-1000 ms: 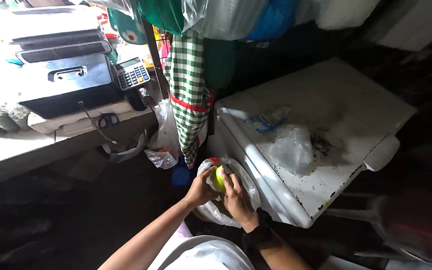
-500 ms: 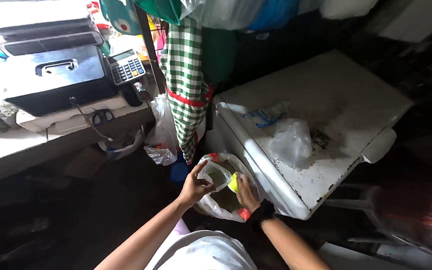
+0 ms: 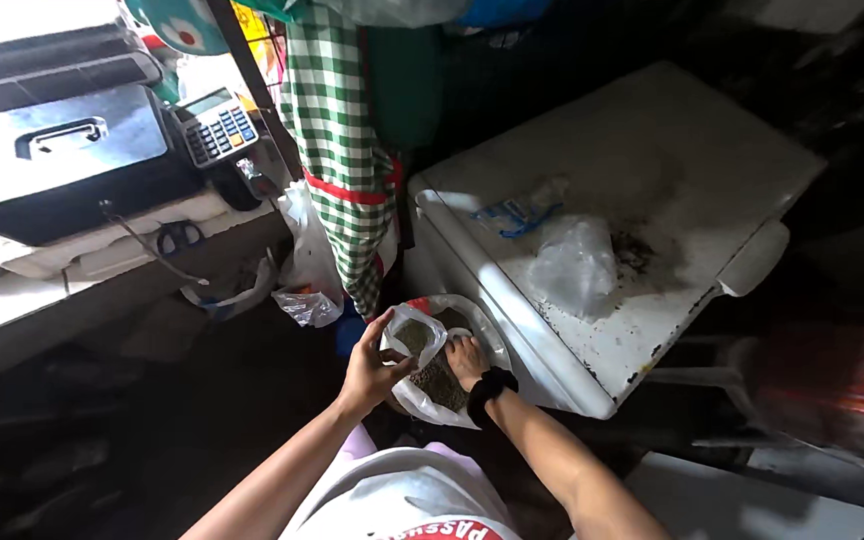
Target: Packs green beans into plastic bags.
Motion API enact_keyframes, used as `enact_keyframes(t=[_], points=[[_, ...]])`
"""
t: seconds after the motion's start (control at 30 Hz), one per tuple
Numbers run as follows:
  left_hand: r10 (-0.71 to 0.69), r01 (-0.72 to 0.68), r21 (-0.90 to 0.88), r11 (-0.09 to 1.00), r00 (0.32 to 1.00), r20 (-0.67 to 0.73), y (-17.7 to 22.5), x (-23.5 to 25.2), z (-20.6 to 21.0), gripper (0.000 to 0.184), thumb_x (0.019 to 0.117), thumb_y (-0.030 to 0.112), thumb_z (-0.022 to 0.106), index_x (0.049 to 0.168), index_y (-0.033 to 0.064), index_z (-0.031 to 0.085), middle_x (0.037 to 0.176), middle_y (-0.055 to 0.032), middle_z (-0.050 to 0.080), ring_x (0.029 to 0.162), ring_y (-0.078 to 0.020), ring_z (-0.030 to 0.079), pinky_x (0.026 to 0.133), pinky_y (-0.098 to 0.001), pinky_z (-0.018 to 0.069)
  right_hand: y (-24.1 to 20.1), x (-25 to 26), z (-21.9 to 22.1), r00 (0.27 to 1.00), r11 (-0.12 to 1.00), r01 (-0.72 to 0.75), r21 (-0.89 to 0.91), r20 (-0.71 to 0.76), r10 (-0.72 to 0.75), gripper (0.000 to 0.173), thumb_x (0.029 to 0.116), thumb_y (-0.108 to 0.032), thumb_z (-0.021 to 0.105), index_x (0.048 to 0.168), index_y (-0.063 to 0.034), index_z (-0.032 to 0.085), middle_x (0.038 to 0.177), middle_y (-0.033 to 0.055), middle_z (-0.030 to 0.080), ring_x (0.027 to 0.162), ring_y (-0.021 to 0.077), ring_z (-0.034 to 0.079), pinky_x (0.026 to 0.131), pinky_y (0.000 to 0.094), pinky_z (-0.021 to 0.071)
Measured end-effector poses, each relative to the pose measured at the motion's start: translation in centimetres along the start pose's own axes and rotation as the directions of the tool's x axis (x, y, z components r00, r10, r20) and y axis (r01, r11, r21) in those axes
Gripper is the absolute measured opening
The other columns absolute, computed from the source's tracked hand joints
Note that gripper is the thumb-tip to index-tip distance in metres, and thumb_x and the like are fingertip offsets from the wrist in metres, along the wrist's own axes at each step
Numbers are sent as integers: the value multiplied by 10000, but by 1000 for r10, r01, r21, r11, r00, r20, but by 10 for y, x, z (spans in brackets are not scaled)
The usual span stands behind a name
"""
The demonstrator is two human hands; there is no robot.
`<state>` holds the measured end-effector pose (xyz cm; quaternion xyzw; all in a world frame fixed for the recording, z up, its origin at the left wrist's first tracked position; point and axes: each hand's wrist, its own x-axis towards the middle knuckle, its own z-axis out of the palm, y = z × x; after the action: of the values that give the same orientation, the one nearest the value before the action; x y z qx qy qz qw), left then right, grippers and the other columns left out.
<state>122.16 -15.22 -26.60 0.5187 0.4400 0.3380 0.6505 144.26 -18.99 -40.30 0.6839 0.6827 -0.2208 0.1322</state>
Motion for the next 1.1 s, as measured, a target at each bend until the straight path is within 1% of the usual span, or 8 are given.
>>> enact_keyframes(t=[0.07,0.1,0.27,0.47,0.6,0.73,0.9,1.1], points=[[-19,19,-3,1000,1000,6,1,1,2,934,742,-116,807,1548,-21,343,1514,-160,454,780,-142,727,724,-300,652,-6,-7,-20,961,995,-89,40,265,75,796,767,36,788,1490,35,455,1489,297,473,1425,452,409,1194,610,257],[-28,28,-5,1000,1000,9,2,2,3,930,748,-113,803,1549,-18,340,1511,-161,454,785,-141,726,731,-301,651,-6,-10,-26,942,993,-108,40,323,89,880,728,-28,848,1506,13,438,1504,280,468,1418,442,424,1180,614,284],[-42,42,-11,999,999,18,-1,6,5,926,748,-120,803,1547,-12,347,1508,-151,472,766,-146,724,727,-300,650,29,-7,-4,921,959,-134,251,388,27,722,733,-203,878,1355,19,588,1291,295,627,1227,459,593,1037,657,453],[-52,53,-21,998,998,38,-4,11,4,969,727,-113,818,1560,12,338,1508,-134,484,786,-151,726,733,-311,651,48,7,16,923,781,-257,569,385,23,463,907,-83,716,1341,37,609,1286,291,632,1209,416,615,1051,597,458],[-49,49,-37,998,999,15,-4,17,2,976,714,-122,822,1555,-2,341,1477,-149,507,814,-166,729,746,-317,652,48,-5,7,904,451,-406,795,421,72,494,985,47,487,1474,-21,504,1398,273,561,1153,397,655,918,575,573],[-40,39,-36,999,999,-16,-6,22,-3,967,712,-118,821,1548,-16,346,1458,-168,523,861,-172,733,763,-321,650,49,-17,-12,896,181,-435,882,444,-6,603,988,69,315,1574,-67,358,1409,287,525,1068,414,662,813,573,580],[-35,34,5,999,999,38,-11,23,-7,980,720,-110,819,1561,-3,327,1516,-154,470,840,-157,729,755,-322,649,51,-28,-18,917,112,-398,911,397,31,561,969,49,328,1501,-41,480,1422,237,551,1059,336,659,799,498,571],[-43,24,119,993,986,161,-12,20,-10,972,728,-112,802,1566,9,325,1598,-152,360,823,-144,720,731,-316,641,58,-63,-52,964,87,-260,962,264,-37,581,952,24,316,1520,-19,436,1405,191,578,971,251,700,765,418,603]])
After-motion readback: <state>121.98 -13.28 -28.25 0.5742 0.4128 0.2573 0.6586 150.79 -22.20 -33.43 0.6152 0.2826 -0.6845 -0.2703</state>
